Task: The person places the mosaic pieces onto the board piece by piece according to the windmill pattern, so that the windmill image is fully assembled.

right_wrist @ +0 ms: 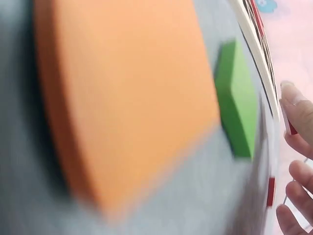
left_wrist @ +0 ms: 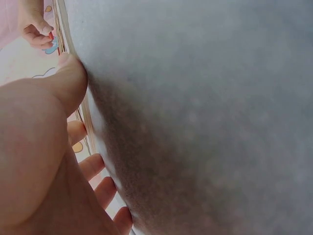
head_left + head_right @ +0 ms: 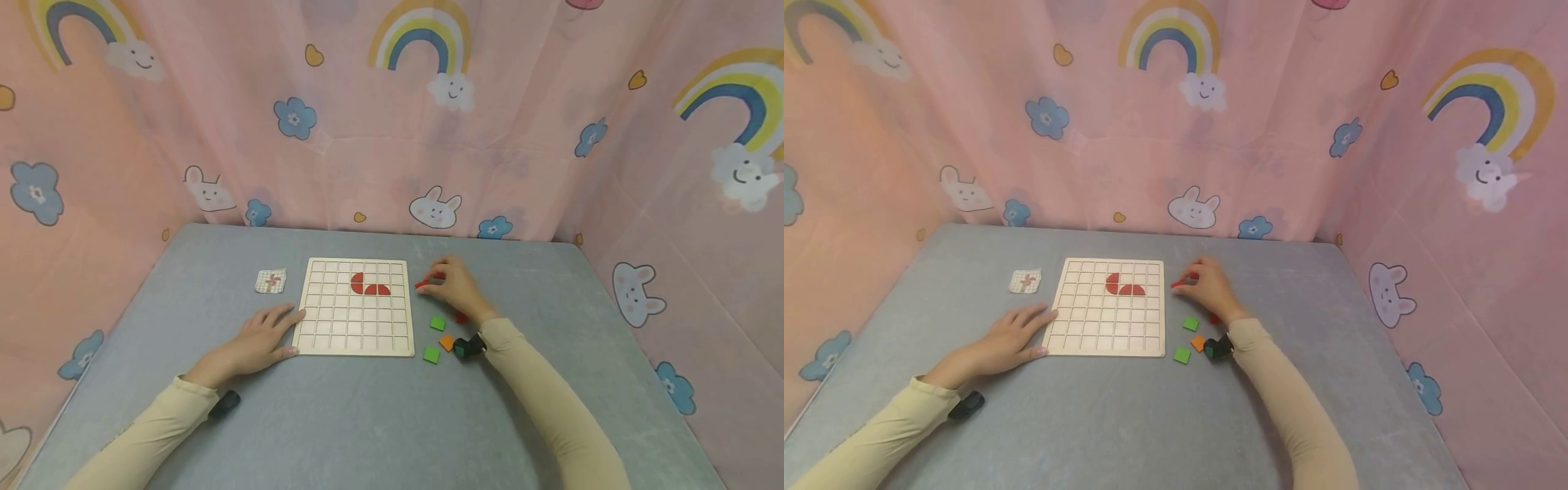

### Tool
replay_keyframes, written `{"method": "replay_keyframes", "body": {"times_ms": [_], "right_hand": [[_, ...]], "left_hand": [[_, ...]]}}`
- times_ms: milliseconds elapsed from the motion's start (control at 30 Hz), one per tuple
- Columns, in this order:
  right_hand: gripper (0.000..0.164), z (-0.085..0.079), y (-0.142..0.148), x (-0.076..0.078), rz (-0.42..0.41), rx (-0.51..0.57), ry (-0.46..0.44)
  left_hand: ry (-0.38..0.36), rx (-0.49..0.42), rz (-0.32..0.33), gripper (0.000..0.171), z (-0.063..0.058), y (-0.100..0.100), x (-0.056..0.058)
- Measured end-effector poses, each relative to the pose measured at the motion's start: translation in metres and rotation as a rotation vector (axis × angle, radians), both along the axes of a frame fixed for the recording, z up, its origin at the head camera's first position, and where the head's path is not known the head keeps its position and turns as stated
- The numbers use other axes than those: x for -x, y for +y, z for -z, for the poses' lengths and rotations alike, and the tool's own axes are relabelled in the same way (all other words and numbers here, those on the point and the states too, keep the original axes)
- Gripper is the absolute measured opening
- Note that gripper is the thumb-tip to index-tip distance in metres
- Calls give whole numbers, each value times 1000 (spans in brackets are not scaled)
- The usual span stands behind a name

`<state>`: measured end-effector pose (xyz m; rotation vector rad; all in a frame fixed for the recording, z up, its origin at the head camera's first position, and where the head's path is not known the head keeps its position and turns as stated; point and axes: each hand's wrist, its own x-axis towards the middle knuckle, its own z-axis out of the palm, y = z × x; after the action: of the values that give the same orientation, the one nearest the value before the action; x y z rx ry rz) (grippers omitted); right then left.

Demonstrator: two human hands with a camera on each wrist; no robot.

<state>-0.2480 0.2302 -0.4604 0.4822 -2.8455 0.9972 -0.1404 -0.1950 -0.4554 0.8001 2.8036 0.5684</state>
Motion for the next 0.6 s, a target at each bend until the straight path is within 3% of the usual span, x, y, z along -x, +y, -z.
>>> {"method": "replay_keyframes", "body": {"times_ms": [433,600], "right_hand": [[28,5,-45,-16,71,110,-12],[29,7,-62,-22,80,147,-19]], "left_hand": [[20,-6,14,69,8,-3,2],[10,-5,6,68,4,-1,2]]}}
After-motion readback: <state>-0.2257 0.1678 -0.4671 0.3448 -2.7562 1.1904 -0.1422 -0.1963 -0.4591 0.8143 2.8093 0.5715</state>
